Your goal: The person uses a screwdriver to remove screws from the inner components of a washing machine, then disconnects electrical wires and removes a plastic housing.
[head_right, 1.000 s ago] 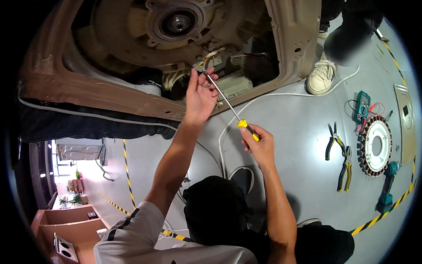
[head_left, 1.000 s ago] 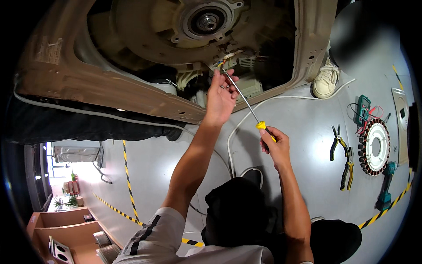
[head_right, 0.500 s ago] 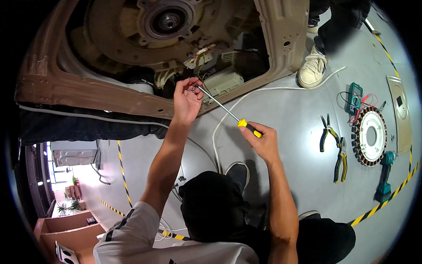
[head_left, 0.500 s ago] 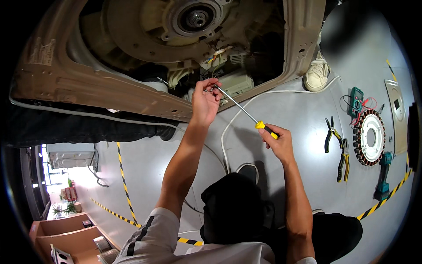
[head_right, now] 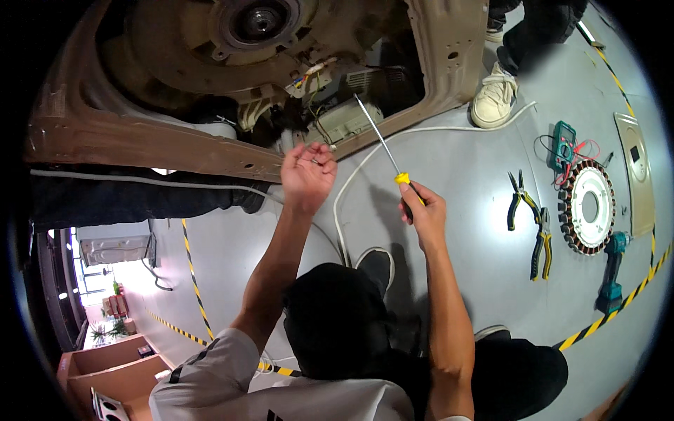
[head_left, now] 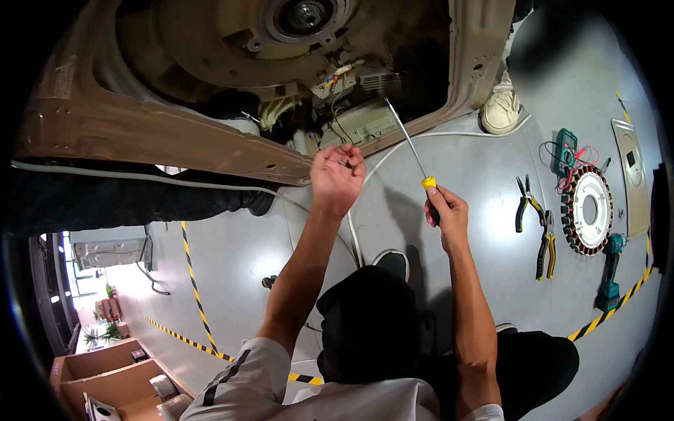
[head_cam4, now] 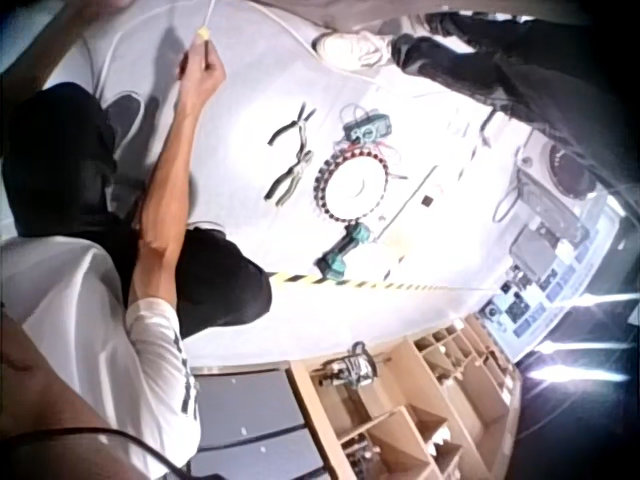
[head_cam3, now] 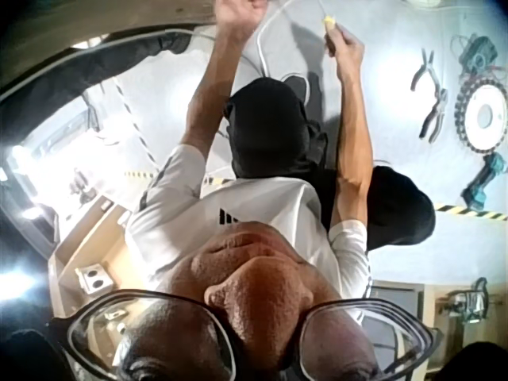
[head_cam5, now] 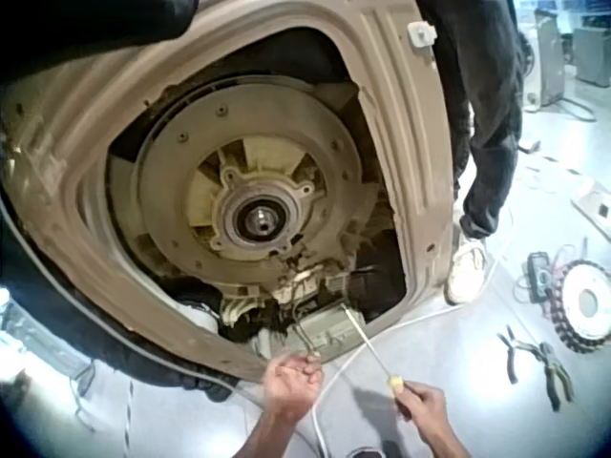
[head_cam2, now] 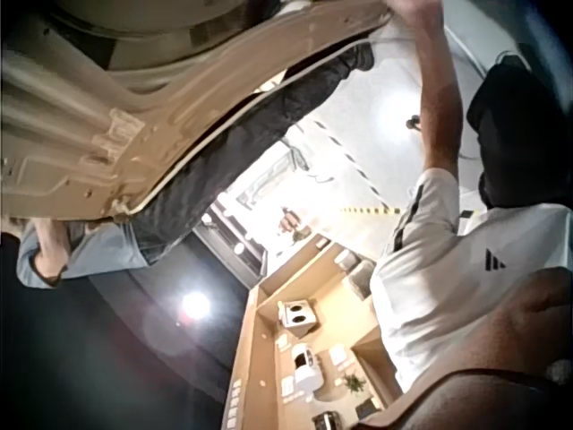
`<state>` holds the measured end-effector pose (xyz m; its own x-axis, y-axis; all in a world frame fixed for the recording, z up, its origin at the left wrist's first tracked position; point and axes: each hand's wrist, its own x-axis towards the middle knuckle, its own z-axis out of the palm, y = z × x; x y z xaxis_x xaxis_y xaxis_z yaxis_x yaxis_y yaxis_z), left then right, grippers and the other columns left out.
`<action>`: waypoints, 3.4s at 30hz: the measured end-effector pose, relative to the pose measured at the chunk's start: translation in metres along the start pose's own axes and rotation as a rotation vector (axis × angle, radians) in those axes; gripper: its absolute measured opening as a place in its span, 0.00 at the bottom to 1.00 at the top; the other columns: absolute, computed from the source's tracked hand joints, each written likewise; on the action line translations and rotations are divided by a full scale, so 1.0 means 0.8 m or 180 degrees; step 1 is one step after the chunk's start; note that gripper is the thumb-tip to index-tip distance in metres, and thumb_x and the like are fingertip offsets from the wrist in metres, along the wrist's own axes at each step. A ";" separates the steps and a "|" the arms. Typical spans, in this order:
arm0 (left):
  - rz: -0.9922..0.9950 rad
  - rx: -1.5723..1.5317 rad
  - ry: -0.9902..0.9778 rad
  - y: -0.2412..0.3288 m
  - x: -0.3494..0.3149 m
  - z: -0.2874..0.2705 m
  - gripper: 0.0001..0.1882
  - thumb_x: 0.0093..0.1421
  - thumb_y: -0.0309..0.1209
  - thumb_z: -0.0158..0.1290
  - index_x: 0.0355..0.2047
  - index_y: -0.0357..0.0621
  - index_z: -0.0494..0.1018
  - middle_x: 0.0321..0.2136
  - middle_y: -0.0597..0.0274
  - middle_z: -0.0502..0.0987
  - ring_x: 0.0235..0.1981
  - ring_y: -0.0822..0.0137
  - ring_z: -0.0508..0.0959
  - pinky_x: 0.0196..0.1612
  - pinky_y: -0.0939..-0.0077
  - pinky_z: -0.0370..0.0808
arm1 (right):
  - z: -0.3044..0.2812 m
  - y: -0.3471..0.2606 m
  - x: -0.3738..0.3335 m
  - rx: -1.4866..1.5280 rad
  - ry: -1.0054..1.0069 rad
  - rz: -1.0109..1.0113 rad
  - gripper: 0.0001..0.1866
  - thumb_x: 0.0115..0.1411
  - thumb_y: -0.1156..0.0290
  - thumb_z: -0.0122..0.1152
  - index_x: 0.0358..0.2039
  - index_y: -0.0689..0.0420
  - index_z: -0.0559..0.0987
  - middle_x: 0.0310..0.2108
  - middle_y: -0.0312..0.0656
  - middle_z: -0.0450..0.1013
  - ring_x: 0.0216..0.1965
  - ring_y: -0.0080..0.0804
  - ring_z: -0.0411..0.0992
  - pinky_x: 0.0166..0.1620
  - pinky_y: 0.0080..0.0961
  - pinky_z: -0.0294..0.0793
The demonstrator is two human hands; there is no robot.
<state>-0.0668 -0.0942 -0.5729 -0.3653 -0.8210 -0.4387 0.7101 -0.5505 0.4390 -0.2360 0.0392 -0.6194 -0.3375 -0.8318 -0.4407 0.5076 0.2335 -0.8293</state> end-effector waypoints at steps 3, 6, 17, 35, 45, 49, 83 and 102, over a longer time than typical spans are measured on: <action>-0.0868 0.1022 -0.0041 -0.035 0.001 -0.082 0.09 0.57 0.33 0.45 0.30 0.39 0.68 0.29 0.58 0.70 0.30 0.65 0.68 0.34 0.76 0.66 | -0.001 0.005 0.002 0.0087 0.0119 0.0123 0.15 0.56 0.61 0.58 0.35 0.61 0.77 0.17 0.33 0.66 0.15 0.16 0.61 0.17 0.13 0.56; -0.1849 0.2002 0.0284 -0.082 -0.026 -0.111 0.08 0.58 0.32 0.44 0.30 0.40 0.69 0.28 0.59 0.70 0.32 0.66 0.69 0.37 0.75 0.68 | -0.013 0.012 0.001 -0.0066 0.0273 0.0155 0.16 0.55 0.60 0.59 0.38 0.59 0.77 0.21 0.32 0.69 0.20 0.16 0.66 0.20 0.13 0.64; -0.1833 0.1709 0.0445 -0.077 -0.023 -0.141 0.13 0.58 0.39 0.48 0.24 0.43 0.71 0.21 0.61 0.73 0.24 0.68 0.71 0.29 0.74 0.68 | -0.023 0.006 0.005 0.0012 -0.0073 -0.0145 0.18 0.54 0.60 0.60 0.36 0.63 0.79 0.18 0.33 0.69 0.15 0.15 0.63 0.18 0.14 0.63; -0.0346 0.8883 -0.2669 -0.131 0.042 -0.055 0.18 0.52 0.41 0.49 0.26 0.36 0.76 0.27 0.45 0.77 0.31 0.45 0.76 0.39 0.56 0.72 | -0.200 -0.192 0.011 -0.4523 -0.0957 -0.1097 0.25 0.46 0.44 0.57 0.34 0.52 0.81 0.28 0.46 0.76 0.33 0.44 0.74 0.37 0.35 0.74; -0.1115 0.9646 -0.3133 -0.164 0.065 0.015 0.16 0.51 0.37 0.48 0.31 0.36 0.76 0.33 0.44 0.76 0.38 0.50 0.76 0.45 0.60 0.72 | -0.333 -0.160 -0.048 -0.4957 -0.0823 -0.0074 0.22 0.47 0.46 0.59 0.35 0.50 0.80 0.30 0.43 0.76 0.34 0.44 0.74 0.37 0.36 0.73; -0.1162 0.9520 -0.3411 -0.193 0.068 0.052 0.15 0.50 0.35 0.47 0.30 0.36 0.76 0.32 0.45 0.76 0.37 0.49 0.76 0.45 0.60 0.72 | -0.360 -0.127 -0.061 -0.4796 -0.0854 -0.0017 0.21 0.49 0.47 0.58 0.34 0.50 0.81 0.29 0.43 0.76 0.33 0.44 0.74 0.37 0.36 0.73; -0.3941 0.3496 0.0460 -0.179 -0.244 0.314 0.14 0.62 0.37 0.44 0.27 0.39 0.71 0.26 0.60 0.73 0.28 0.66 0.75 0.34 0.74 0.75 | -0.389 -0.234 -0.553 -0.2166 0.1685 0.2347 0.21 0.52 0.55 0.60 0.31 0.64 0.80 0.13 0.39 0.70 0.13 0.22 0.69 0.20 0.22 0.69; -0.2441 0.0804 0.0100 -0.026 -0.429 0.531 0.22 0.60 0.33 0.35 0.46 0.26 0.67 0.50 0.39 0.66 0.51 0.52 0.69 0.55 0.65 0.67 | -0.274 -0.423 -0.560 -0.1777 0.1009 0.2304 0.21 0.53 0.56 0.60 0.36 0.63 0.79 0.15 0.35 0.69 0.13 0.19 0.65 0.16 0.15 0.62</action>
<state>-0.2122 0.1351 -0.0983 -0.6759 -0.1983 -0.7098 0.1096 -0.9795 0.1692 -0.4300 0.4434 -0.2162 -0.3308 -0.2371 -0.9134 0.2545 0.9096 -0.3283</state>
